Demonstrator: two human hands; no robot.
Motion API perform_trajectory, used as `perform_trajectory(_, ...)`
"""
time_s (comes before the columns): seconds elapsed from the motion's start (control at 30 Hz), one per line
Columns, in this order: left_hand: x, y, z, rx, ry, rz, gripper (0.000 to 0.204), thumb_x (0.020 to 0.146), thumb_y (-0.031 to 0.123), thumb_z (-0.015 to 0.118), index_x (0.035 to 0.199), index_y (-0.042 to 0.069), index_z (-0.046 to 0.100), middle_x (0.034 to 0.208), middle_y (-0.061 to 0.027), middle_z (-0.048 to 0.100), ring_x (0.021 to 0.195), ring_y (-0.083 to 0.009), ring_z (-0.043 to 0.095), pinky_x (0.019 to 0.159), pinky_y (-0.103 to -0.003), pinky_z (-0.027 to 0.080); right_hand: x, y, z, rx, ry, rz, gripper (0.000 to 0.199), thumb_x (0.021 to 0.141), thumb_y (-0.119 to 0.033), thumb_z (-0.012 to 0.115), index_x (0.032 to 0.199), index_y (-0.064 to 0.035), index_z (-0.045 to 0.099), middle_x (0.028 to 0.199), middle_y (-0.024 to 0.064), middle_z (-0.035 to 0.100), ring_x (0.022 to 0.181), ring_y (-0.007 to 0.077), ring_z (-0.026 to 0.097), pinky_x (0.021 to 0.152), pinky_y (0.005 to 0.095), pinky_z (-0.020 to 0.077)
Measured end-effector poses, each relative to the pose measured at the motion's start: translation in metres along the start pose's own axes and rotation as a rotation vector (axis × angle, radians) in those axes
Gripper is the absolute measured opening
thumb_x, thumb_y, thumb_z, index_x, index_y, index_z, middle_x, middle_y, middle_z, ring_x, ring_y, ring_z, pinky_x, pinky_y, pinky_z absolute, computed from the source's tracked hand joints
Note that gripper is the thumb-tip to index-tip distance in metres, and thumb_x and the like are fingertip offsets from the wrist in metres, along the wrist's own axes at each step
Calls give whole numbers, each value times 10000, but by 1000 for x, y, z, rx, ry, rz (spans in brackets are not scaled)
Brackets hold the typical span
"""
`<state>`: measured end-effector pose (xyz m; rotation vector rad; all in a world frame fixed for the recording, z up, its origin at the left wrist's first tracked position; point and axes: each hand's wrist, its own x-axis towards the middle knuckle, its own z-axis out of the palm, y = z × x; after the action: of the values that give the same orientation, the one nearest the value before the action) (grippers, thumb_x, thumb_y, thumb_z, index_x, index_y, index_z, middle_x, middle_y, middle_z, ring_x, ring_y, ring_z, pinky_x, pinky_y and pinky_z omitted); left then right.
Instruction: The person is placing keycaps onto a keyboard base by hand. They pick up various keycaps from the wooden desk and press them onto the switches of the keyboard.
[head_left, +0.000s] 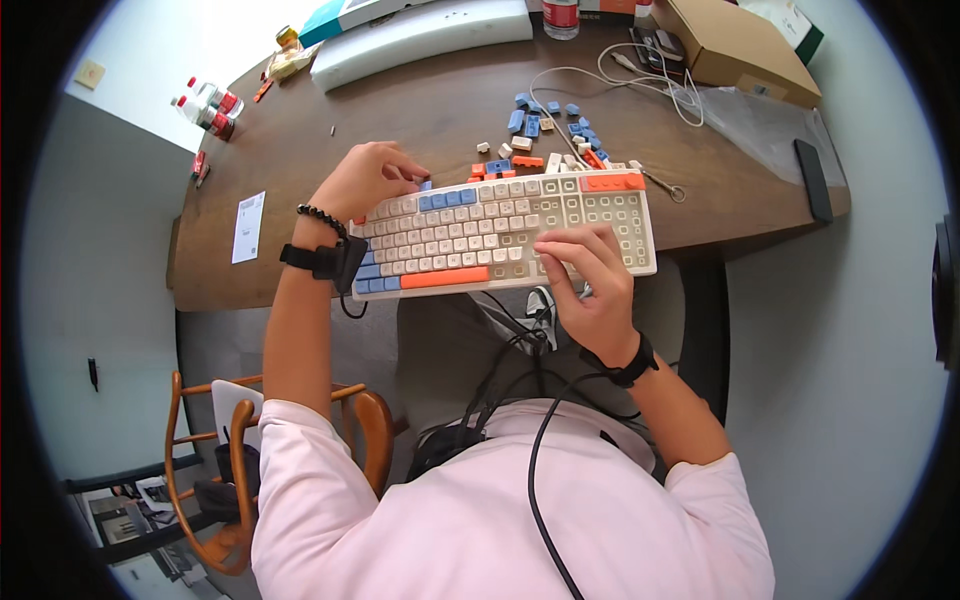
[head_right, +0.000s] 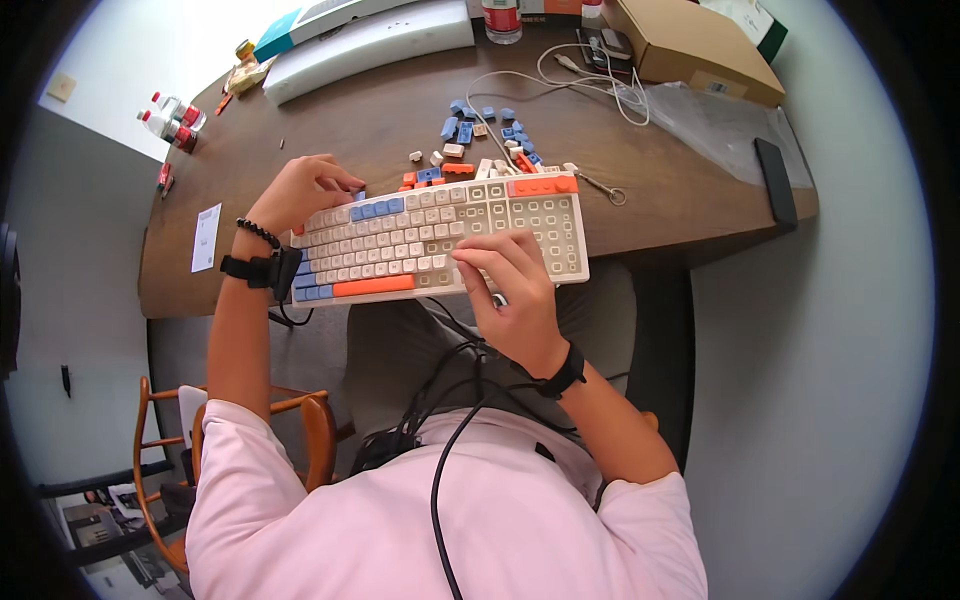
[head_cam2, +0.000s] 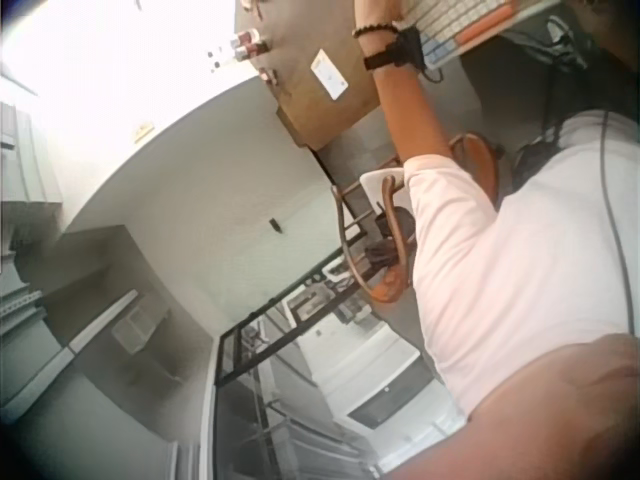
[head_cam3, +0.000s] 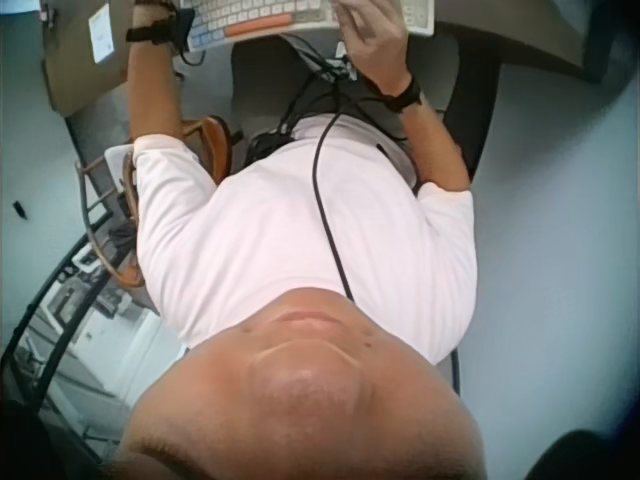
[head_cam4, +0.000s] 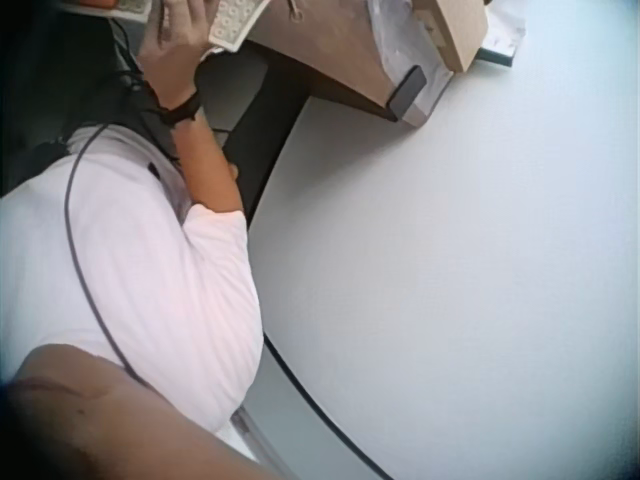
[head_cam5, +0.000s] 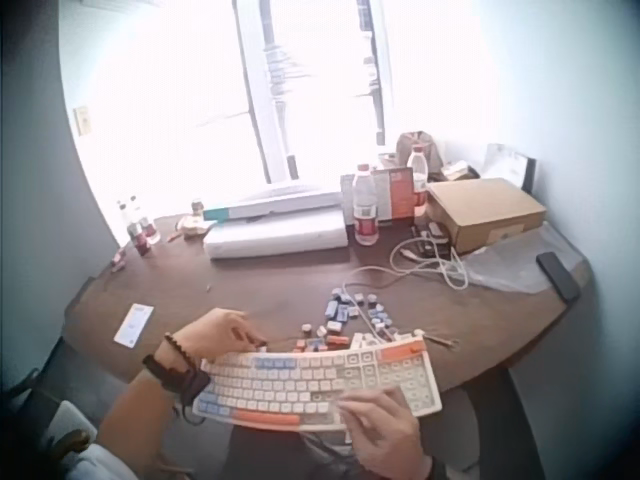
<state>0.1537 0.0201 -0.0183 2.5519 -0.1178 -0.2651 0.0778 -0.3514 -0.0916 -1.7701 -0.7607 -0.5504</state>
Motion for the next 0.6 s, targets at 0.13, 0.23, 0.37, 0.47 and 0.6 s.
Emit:
perform_trajectory(0.13, 4, 4, -2, 27, -15, 2, 210, 1013, 85, 909, 1214, 53, 958, 1038, -54, 778, 916, -196, 804, 799, -378, 644, 0, 4, 0, 19, 14, -17, 239, 952, 96, 867, 1156, -25, 837, 1182, 89, 848, 1100, 340, 729, 954, 438, 611)
perform_trajectory(0.23, 2, 17, 7, -2, 19, -4, 170, 977, 90, 939, 1139, 37, 955, 1036, -67, 828, 887, -189, 809, 833, -348, 662, -4, 7, -3, -1, -3, -24, 237, 950, 95, 869, 1152, -24, 837, 1172, 91, 843, 1099, 345, 728, 955, 438, 612)
perform_trajectory(0.37, 3, -2, 9, -25, 96, 82, 158, 979, 101, 948, 1115, 21, 941, 1035, -71, 849, 893, -177, 812, 860, -329, 665, -1, 4, -3, 7, -23, -17, 227, 955, 91, 870, 1146, -28, 840, 1164, 92, 842, 1095, 345, 727, 952, 440, 612)
perform_trajectory(0.47, 1, -7, 7, -70, 152, 64, 171, 998, 119, 953, 1124, 8, 918, 1059, -75, 875, 919, -166, 820, 878, -317, 662, 1, 1, -2, 16, -27, -15, 228, 956, 86, 875, 1147, -34, 843, 1158, 86, 843, 1087, 341, 727, 950, 439, 611)
perform_trajectory(0.6, -19, 23, 9, -266, 301, 52, 202, 1037, 130, 942, 1162, -20, 888, 1079, -77, 885, 980, -145, 829, 902, -317, 666, 4, -5, -2, -5, 24, -56, 264, 948, 74, 899, 1178, -46, 851, 1151, 76, 844, 1069, 330, 734, 930, 435, 614)
